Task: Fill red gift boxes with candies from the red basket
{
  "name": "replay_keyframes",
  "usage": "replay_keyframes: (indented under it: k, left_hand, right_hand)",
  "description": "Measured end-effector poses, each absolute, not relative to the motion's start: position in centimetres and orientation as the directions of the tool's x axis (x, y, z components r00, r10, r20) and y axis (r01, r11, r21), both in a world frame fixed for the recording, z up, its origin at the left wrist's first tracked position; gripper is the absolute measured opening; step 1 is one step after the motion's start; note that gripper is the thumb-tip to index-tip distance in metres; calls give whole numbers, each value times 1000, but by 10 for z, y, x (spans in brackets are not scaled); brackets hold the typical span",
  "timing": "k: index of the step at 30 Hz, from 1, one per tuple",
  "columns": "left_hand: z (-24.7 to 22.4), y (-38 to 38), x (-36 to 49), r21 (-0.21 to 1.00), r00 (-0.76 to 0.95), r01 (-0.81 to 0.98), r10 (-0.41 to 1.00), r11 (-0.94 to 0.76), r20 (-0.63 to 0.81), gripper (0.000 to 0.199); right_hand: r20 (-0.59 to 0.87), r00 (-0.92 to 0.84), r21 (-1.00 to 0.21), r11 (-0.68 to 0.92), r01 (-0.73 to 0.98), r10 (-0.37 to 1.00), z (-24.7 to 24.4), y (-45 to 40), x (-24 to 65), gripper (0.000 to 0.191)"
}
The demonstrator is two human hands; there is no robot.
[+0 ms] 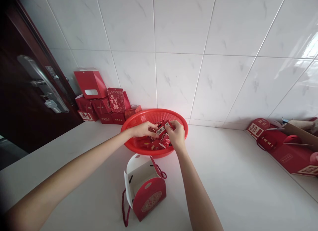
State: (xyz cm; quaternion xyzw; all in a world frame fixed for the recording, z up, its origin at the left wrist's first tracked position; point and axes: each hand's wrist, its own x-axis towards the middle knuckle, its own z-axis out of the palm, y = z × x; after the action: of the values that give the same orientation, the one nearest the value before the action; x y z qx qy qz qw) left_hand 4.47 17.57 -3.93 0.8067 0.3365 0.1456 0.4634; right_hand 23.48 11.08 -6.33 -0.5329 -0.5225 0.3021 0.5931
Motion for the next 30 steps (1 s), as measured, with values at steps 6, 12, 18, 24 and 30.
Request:
replay_keyframes:
  k: [6,12,18,24,30]
  left_hand:
    - [-40,177,45,849,740,385,671,-362,-50,39]
    - [-41,177,45,837,736,399,675,-373,-50,34]
    - [-42,177,47,874,677,401,731,-275,-81,30]
    - [-43,180,48,906,582,356,813,-228,-24,46]
    - [-48,185,47,927,562,278,826,-251,55,48]
  right_hand:
    - [296,268,-950,253,184,917,-64,111,235,21]
    - [298,271,-950,258,174,915,-64,110,235,18]
    - [293,320,-952,244,186,901,-62,109,234,21]
    - [287,319,-951,228,211,903,-59,107,233,15]
    - [290,269,-944,229,237,918,-60,109,234,16]
